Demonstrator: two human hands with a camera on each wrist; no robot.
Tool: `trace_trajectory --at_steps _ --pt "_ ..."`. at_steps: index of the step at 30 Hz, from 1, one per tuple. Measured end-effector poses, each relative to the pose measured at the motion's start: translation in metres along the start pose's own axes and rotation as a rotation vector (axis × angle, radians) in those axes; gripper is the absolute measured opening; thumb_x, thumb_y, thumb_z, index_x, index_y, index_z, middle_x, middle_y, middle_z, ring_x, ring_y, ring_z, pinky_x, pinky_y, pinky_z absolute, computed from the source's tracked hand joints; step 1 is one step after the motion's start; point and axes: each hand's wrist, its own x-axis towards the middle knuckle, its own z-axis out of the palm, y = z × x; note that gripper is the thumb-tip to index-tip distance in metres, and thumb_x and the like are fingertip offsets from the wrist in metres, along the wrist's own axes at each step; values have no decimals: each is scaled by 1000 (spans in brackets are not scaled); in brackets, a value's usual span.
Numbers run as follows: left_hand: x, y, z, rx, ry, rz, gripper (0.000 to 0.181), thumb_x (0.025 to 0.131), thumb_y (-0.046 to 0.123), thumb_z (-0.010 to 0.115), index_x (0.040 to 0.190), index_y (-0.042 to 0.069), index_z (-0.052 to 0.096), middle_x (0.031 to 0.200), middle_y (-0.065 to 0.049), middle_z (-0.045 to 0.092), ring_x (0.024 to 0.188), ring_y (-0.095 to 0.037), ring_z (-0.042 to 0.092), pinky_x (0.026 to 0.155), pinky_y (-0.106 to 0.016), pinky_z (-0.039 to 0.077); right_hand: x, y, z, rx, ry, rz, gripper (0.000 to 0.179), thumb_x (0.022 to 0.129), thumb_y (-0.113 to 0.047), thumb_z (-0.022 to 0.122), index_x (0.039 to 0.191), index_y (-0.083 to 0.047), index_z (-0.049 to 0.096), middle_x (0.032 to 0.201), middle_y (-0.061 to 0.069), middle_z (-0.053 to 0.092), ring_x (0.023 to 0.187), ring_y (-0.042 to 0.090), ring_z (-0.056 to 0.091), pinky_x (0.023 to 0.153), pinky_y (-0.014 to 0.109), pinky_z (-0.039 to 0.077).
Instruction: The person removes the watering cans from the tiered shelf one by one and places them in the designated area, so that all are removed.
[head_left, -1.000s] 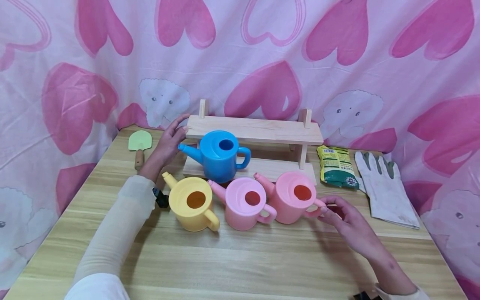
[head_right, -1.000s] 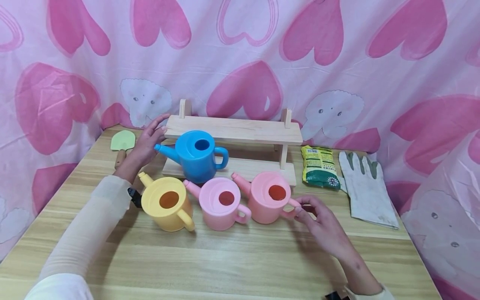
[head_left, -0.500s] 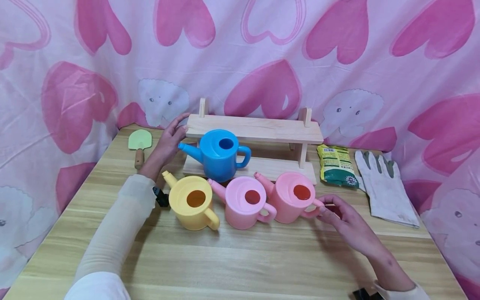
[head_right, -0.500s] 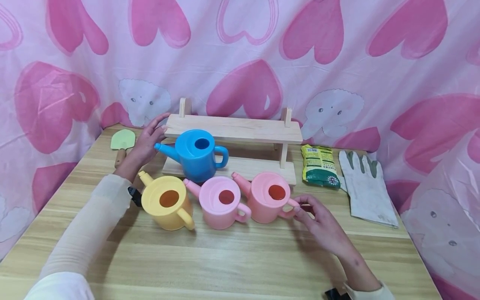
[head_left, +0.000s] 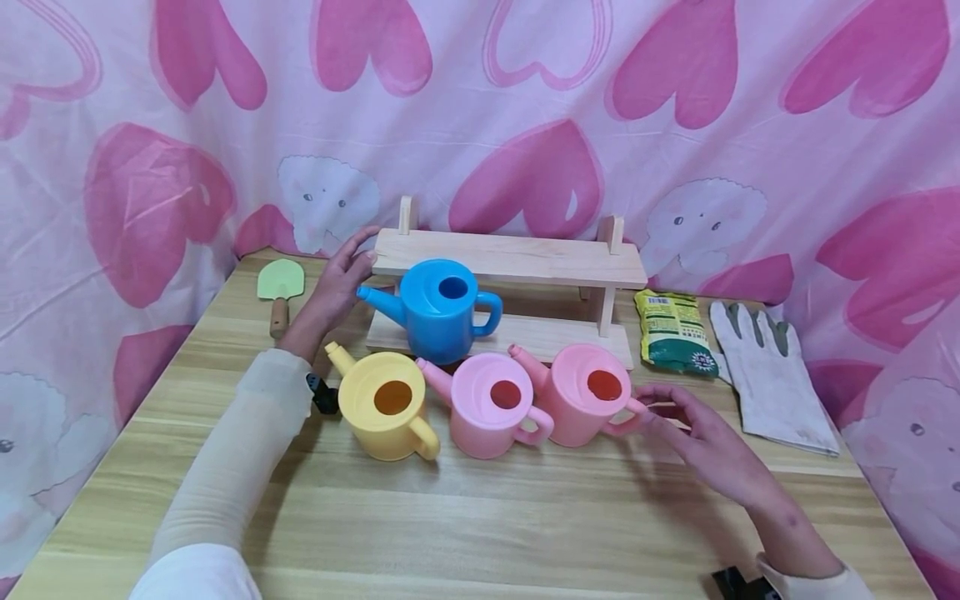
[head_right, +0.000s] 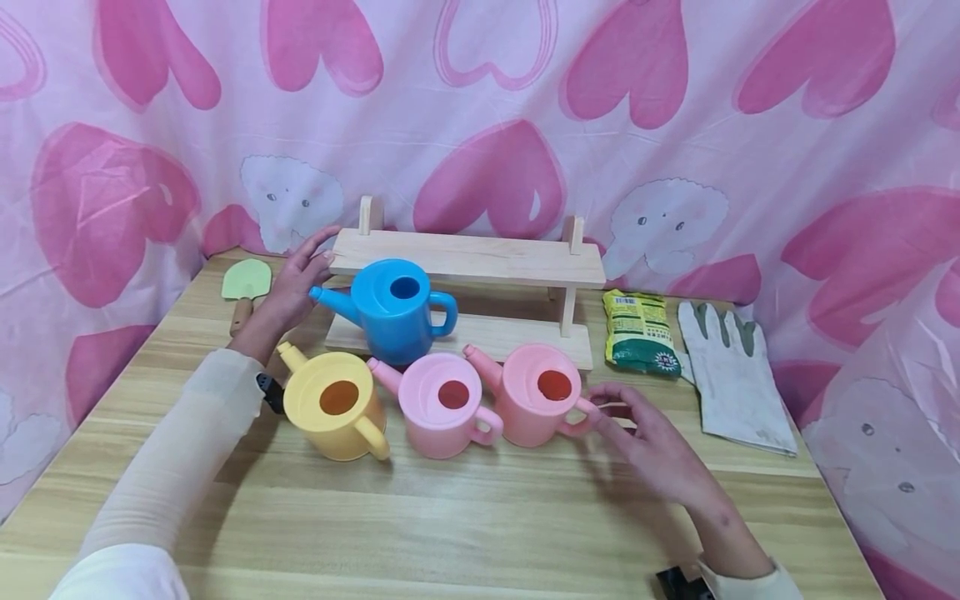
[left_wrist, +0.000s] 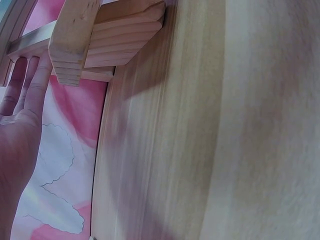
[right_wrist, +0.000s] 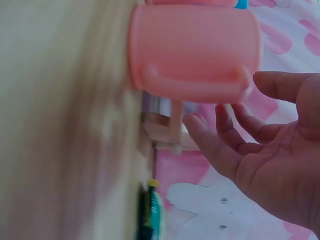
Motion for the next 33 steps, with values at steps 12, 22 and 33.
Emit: trace_trajectory --at_steps 12,22,33 --pt "0 0 0 -4 -10 12 54 110 27 51 161 18 36 157 -24 36 134 -31 47 119 -54 28 17 -37 -29 -128 61 -199 39 103 -14 65 139 -5 54 128 10 60 113 17 57 88 11 49" --pt "-6 -1 -1 57 -4 -20 56 110 31 51 162 21 34 162 -18 32 142 -37 41 119 -52 29 42 -78 -39 -157 2 -314 36 103 -15 66 138 -11 60 133 5 61 114 23 63 91 12 48" --pt "-3 2 0 59 -12 -2 56 110 31 50 162 19 33 159 -21 34 140 -36 43 119 -53 30 93 -123 -31 -234 -173 -226 42 103 -27 65 139 -6 62 130 10 64 119 28 60 101 51 51"
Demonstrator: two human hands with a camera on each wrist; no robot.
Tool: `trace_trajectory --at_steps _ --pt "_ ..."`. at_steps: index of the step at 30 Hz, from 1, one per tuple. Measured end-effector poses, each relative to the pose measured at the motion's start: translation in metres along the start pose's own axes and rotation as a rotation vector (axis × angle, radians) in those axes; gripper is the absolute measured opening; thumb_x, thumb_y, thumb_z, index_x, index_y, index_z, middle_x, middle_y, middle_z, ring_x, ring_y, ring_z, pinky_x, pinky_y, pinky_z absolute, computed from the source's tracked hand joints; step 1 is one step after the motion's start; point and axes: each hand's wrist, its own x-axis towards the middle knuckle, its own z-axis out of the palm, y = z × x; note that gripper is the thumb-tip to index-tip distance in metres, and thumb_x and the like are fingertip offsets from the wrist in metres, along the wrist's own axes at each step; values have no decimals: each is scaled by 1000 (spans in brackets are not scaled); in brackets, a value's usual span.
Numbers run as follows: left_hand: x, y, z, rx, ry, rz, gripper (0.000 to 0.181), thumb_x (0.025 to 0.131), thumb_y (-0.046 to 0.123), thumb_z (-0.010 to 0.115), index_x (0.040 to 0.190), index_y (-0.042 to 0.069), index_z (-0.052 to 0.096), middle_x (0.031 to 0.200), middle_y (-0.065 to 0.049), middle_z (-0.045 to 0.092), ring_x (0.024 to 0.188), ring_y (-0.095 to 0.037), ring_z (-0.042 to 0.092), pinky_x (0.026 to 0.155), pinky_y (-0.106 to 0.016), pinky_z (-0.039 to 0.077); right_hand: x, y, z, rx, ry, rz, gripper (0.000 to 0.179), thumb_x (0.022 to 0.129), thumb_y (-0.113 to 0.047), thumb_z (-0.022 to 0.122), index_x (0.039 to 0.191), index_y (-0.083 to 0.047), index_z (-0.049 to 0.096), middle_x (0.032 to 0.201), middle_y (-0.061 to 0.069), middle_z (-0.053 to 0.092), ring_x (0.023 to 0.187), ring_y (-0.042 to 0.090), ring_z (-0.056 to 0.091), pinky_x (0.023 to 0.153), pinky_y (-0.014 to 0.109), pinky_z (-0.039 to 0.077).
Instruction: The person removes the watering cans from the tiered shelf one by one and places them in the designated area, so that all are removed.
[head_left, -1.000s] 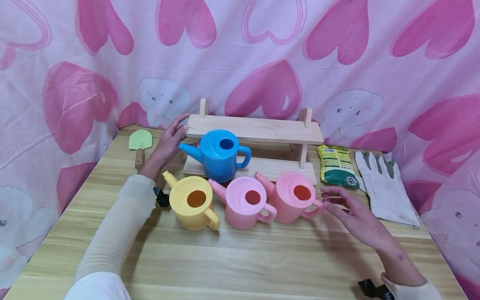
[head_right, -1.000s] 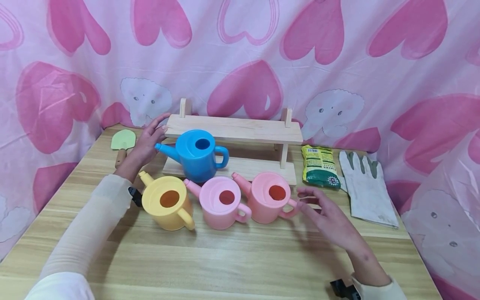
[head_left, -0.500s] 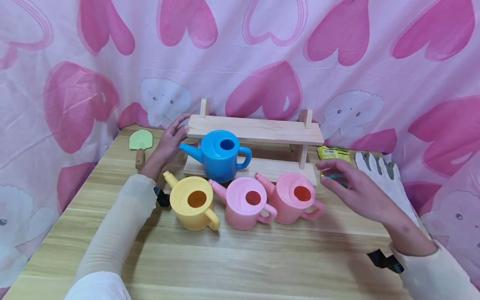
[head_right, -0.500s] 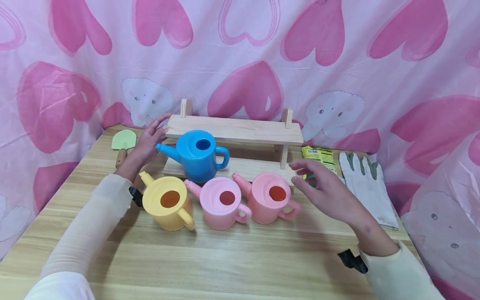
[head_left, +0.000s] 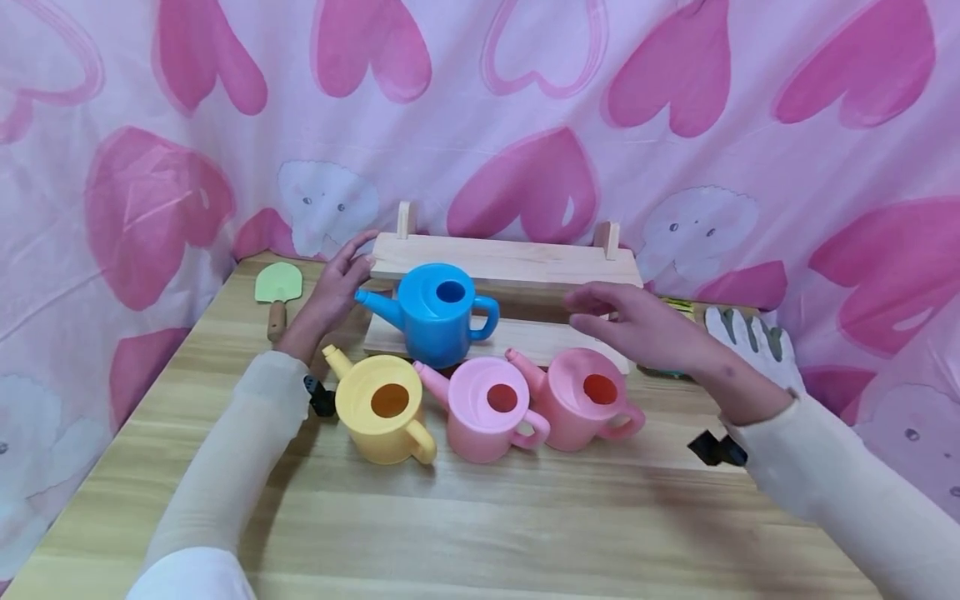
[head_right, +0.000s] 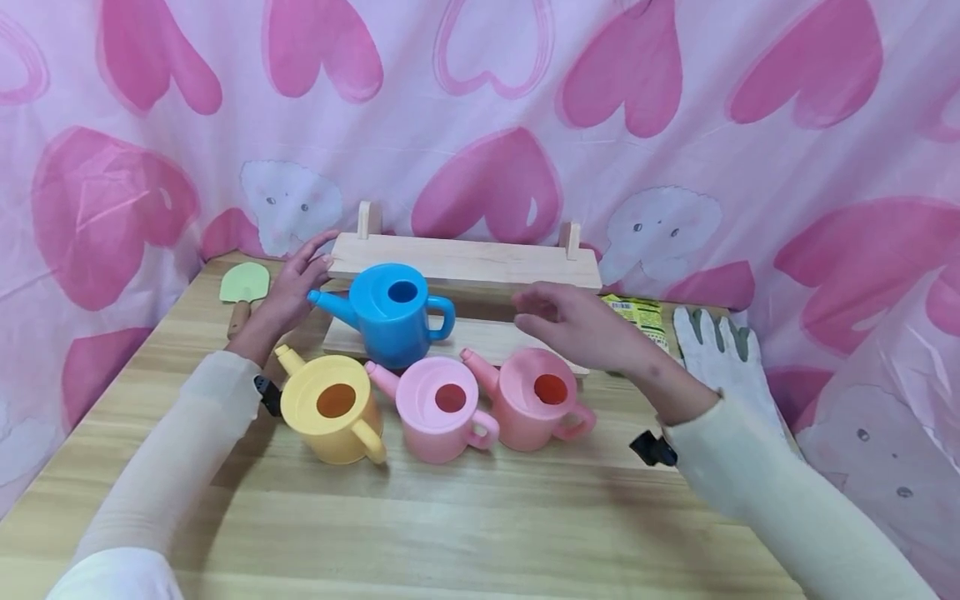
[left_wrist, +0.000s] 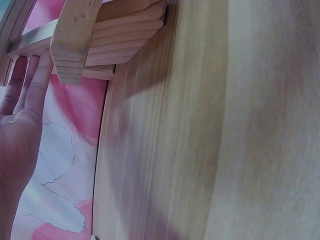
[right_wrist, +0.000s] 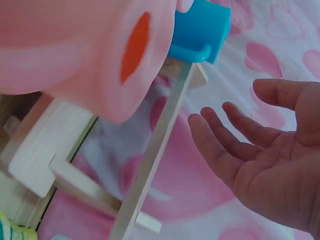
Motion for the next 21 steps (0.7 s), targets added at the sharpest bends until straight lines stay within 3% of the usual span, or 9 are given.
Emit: trace_trajectory --at_steps 9,16,21 --pt "3 0 -1 -20 18 -1 55 110 29 52 161 19 36 158 -23 35 136 -33 47 118 -53 31 49 -20 8 -9 -106 -19 37 100 -17 68 135 -4 64 124 12 66 105 30 65 88 41 59" --pt "2 2 0 -49 14 -10 55 110 29 52 161 19 35 159 -24 34 138 -36 45 118 -55 30 76 -35 21 9 -162 -34 36 102 -14 65 137 -3 63 129 13 65 113 30 63 90 41 59" --pt "2 1 0 -52 17 -15 56 110 30 52 161 18 35 155 -22 40 134 -32 49 118 -54 31 88 -38 36 9 -164 3 39 103 -14 63 139 -1 58 136 17 61 124 33 58 94 44 57"
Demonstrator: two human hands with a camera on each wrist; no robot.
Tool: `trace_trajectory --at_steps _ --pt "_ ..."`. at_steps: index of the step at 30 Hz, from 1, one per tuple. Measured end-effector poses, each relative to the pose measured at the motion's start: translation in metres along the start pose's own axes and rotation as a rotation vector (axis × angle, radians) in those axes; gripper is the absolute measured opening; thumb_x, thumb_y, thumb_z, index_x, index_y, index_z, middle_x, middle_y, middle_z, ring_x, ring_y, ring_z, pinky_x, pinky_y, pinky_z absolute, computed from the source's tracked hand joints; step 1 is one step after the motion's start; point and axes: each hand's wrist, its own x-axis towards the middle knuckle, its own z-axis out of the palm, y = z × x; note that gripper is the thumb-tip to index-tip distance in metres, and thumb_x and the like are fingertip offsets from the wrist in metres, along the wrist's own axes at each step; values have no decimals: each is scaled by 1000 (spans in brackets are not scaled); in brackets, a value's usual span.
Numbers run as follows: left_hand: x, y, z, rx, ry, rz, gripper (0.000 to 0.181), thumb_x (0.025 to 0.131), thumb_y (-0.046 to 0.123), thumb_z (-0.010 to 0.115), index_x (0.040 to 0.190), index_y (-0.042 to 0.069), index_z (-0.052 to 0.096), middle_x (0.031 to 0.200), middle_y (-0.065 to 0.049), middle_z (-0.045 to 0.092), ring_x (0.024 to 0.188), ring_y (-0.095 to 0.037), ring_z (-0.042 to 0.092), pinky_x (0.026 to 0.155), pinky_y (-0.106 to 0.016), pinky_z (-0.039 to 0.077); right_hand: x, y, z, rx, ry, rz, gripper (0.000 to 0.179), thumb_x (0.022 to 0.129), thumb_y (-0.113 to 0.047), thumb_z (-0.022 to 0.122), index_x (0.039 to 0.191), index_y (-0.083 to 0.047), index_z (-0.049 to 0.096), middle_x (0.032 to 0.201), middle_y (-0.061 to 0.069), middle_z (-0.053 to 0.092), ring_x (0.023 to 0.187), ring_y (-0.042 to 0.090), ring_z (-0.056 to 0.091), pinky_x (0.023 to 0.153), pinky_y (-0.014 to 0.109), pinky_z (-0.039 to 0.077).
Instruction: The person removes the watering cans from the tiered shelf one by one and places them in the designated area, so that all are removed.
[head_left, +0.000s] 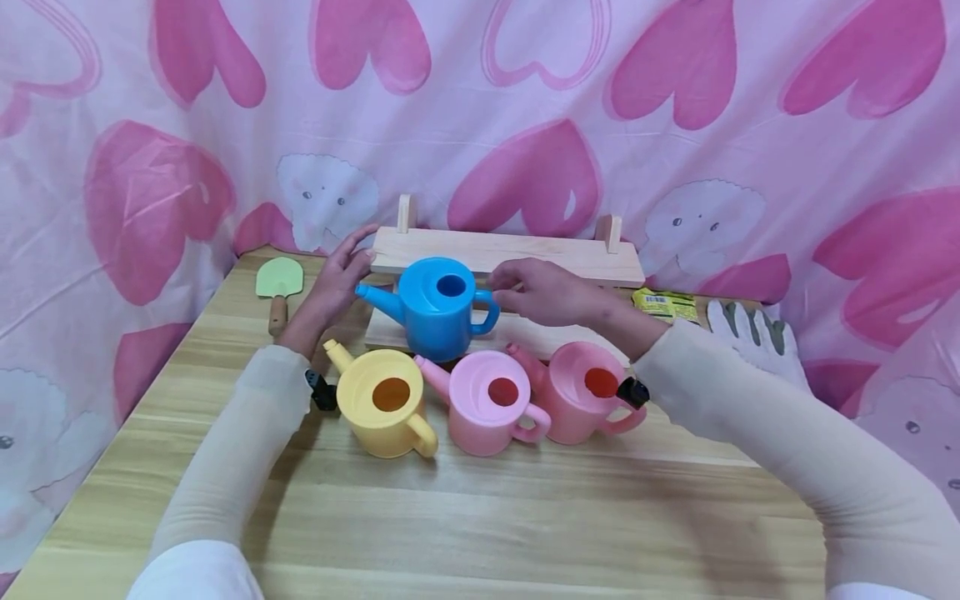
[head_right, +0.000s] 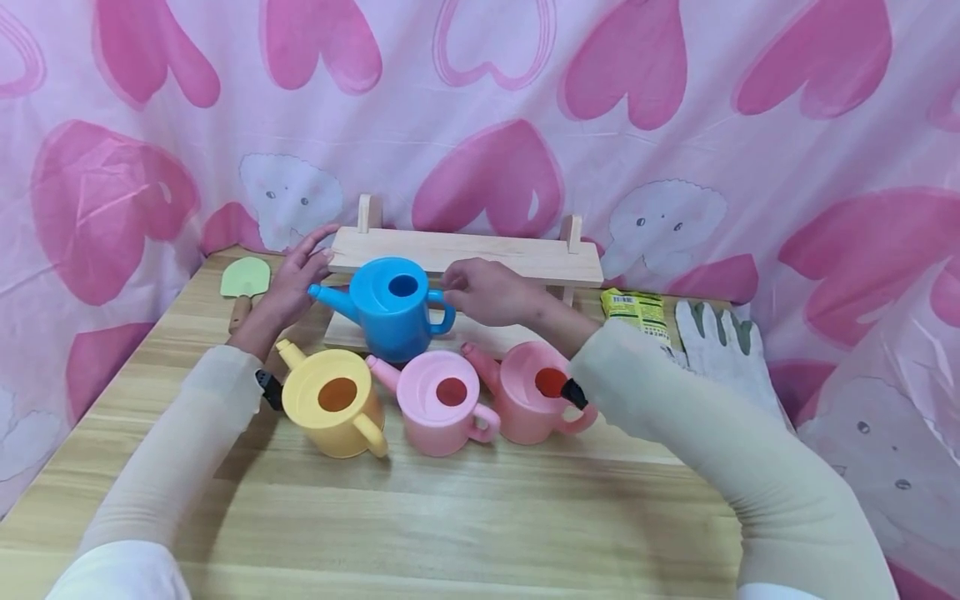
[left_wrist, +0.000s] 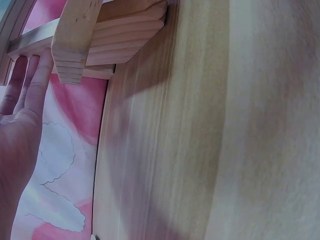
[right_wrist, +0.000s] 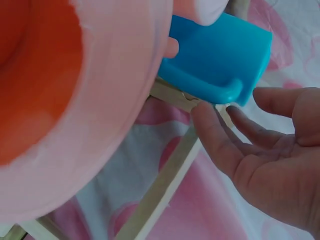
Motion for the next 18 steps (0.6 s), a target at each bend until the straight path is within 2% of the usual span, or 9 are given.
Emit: trace_trajectory --at_steps 4,8,11,18 --pt "1 -1 -1 -28 -7 7 54 110 28 52 160 19 37 149 -19 46 127 -25 54 117 -55 32 7 -1 6 -20 4 25 38 105 -17 60 139 -1 58 134 17 61 120 31 60 94 42 57" --pt "2 -2 -1 -21 -5 15 53 110 28 52 160 19 38 151 -17 45 126 -21 54 117 -53 33 11 -1 7 -34 -11 16 37 106 -15 58 140 0 59 127 16 65 106 29 65 87 39 58" --pt "2 -3 0 -18 -5 17 53 110 28 52 160 18 37 154 -21 41 130 -25 52 118 -52 32 15 2 7 -27 -31 13 36 107 -15 57 139 1 60 120 16 66 100 32 66 83 37 59" --pt "2 -3 -2 -12 -8 3 54 109 30 53 160 21 37 158 -21 38 136 -32 47 117 -54 33 19 5 8 -8 -73 6 27 106 -14 58 127 -1 68 104 18 64 103 38 62 82 36 59"
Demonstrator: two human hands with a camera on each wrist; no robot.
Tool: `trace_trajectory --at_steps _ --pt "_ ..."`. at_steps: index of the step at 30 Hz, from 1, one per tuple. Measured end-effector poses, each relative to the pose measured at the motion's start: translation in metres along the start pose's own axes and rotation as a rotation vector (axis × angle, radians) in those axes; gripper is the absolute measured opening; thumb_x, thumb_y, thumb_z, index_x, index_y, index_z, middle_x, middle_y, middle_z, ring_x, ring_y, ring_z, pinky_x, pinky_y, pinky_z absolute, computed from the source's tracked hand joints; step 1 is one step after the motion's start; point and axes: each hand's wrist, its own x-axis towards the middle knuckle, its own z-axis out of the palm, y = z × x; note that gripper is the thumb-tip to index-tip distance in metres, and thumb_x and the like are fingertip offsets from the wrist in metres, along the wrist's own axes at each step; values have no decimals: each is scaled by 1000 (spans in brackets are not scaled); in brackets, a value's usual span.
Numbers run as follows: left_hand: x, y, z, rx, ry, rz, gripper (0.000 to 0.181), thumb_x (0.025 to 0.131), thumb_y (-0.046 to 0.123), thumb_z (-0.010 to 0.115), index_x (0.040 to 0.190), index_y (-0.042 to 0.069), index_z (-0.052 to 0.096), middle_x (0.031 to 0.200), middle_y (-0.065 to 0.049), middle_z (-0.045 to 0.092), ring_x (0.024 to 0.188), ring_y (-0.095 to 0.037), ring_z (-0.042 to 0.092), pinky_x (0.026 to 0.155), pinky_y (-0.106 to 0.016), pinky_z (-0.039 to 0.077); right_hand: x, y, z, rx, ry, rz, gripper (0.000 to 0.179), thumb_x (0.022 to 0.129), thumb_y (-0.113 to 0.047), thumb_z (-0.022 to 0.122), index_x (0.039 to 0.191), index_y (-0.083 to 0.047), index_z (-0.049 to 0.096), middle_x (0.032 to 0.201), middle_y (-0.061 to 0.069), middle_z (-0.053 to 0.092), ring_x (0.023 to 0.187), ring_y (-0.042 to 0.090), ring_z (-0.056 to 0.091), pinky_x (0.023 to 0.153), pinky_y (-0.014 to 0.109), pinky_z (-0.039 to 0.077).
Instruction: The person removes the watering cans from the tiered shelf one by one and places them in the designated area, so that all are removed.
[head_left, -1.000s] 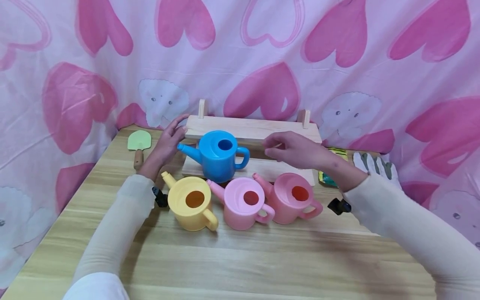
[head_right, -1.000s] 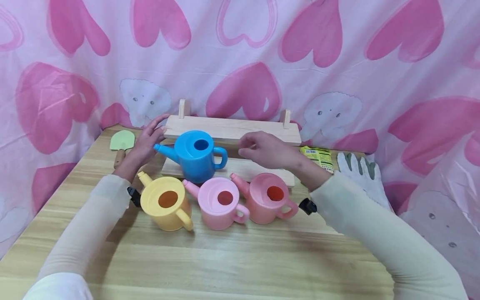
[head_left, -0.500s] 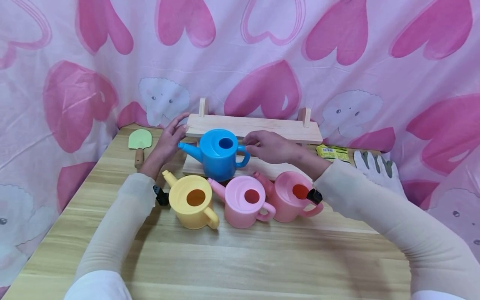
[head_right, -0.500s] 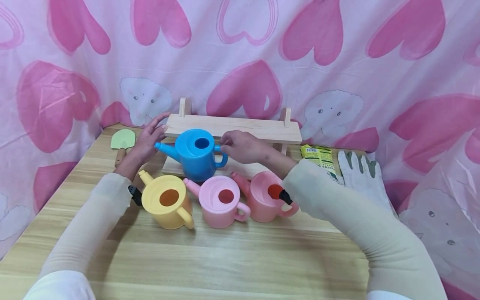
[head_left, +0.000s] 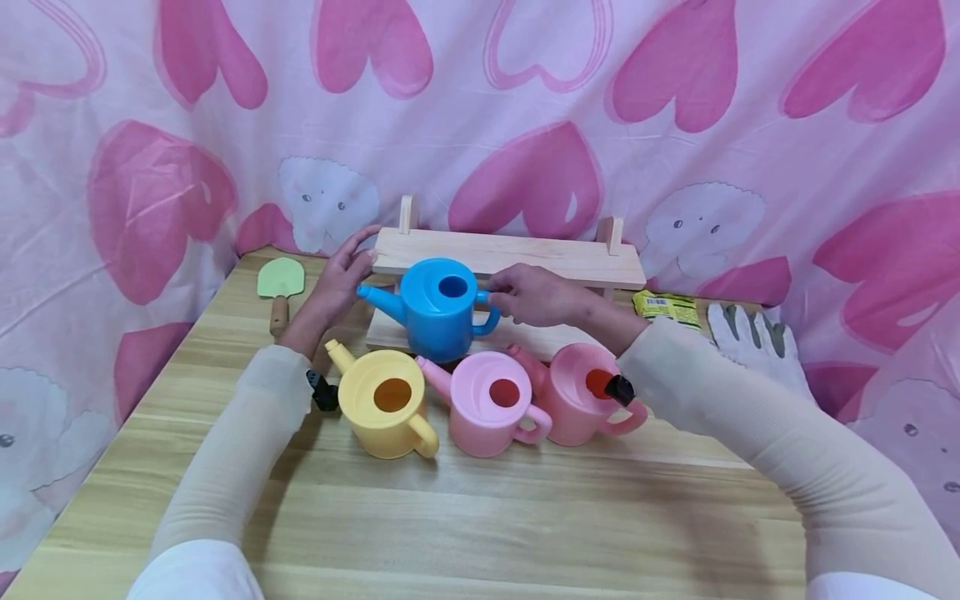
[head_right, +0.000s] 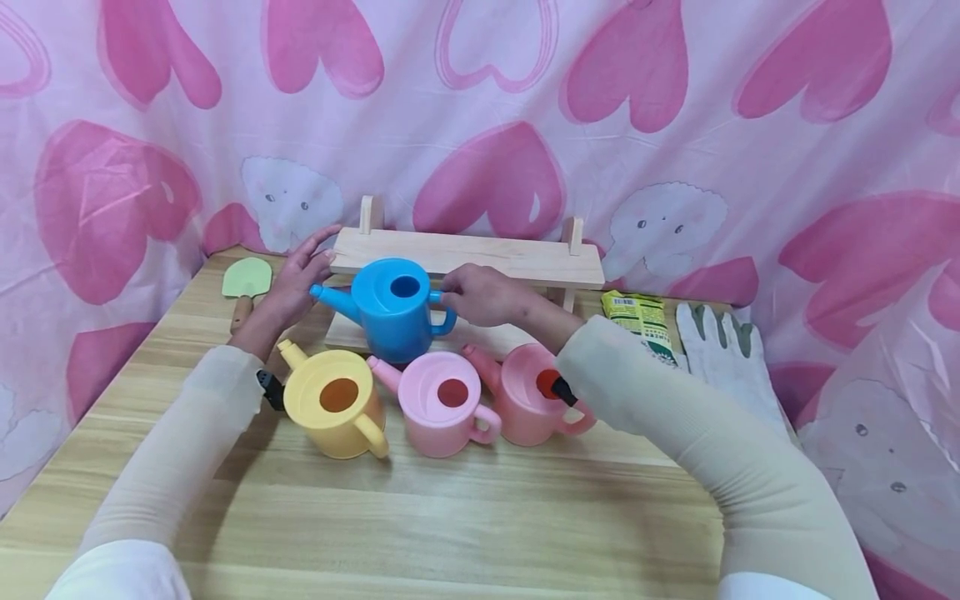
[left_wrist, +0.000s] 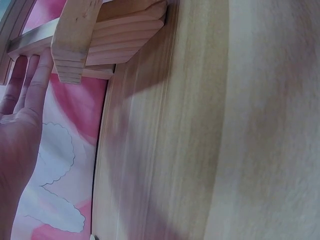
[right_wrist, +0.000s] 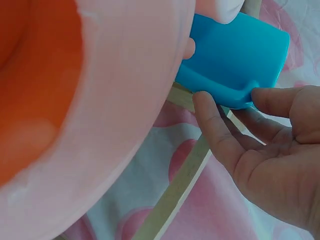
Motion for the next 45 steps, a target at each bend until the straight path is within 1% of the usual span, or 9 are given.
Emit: trace_trajectory --at_steps 7,13,18,20,26,29,33,40,45 --pt "1 1 0 -19 -6 -1 54 110 29 52 161 21 37 157 -20 38 137 -31 47 117 -54 32 1 -2 -1 -26 8 10 21 105 -15 61 116 0 69 100 17 65 93 31 62 76 33 57" --pt "0 1 0 -19 -10 0 54 110 28 52 161 20 36 154 -19 41 134 -28 50 117 -53 33 0 -3 0 -53 30 22 22 104 -16 62 119 -1 70 95 10 64 87 24 55 69 31 52" --pt "-2 2 0 -8 -13 -11 54 110 29 51 161 22 35 152 -19 44 136 -31 48 116 -52 35 -1 -5 -1 -54 45 -14 19 104 -13 62 115 -1 73 96 14 67 85 25 57 68 31 53" --pt "-2 2 -1 14 -5 -15 55 110 31 52 161 22 36 151 -17 45 135 -29 49 115 -46 38 -2 -6 -2 -61 53 -36 19 104 -13 62 115 -1 73 96 15 68 83 25 57 67 32 53" --pt "-1 1 -1 62 29 -52 53 108 37 54 159 30 41 139 -10 51 105 -15 58 83 -25 57 -11 -13 -10 -46 91 -27 26 104 -14 63 126 -2 71 108 12 70 93 27 64 76 33 59" --pt "-1 1 0 33 12 -52 54 108 35 55 159 28 39 146 -13 49 114 -22 61 86 -34 60 -20 -16 -15 -23 117 -24 30 104 -14 63 131 -3 68 116 9 69 101 27 66 82 37 61" --pt "1 0 2 -19 -14 -36 54 110 30 52 161 22 36 155 -12 44 139 -38 46 92 -53 55 -34 -15 -24 -18 168 -65 28 104 -14 63 128 -3 70 114 10 71 103 29 69 87 41 60" --pt "0 1 3 -90 -30 -32 52 110 25 51 160 22 36 149 -18 42 139 -46 42 93 -57 53 -63 -9 -41 -3 263 -103 27 103 -12 64 127 -2 71 113 13 70 99 30 68 85 46 61" --pt "0 -1 2 -68 -32 -29 54 110 27 51 161 22 34 154 -19 39 140 -44 42 95 -59 51 -90 -2 -52 -5 292 -50 32 105 -13 61 135 -2 66 117 15 67 102 33 69 86 50 60"
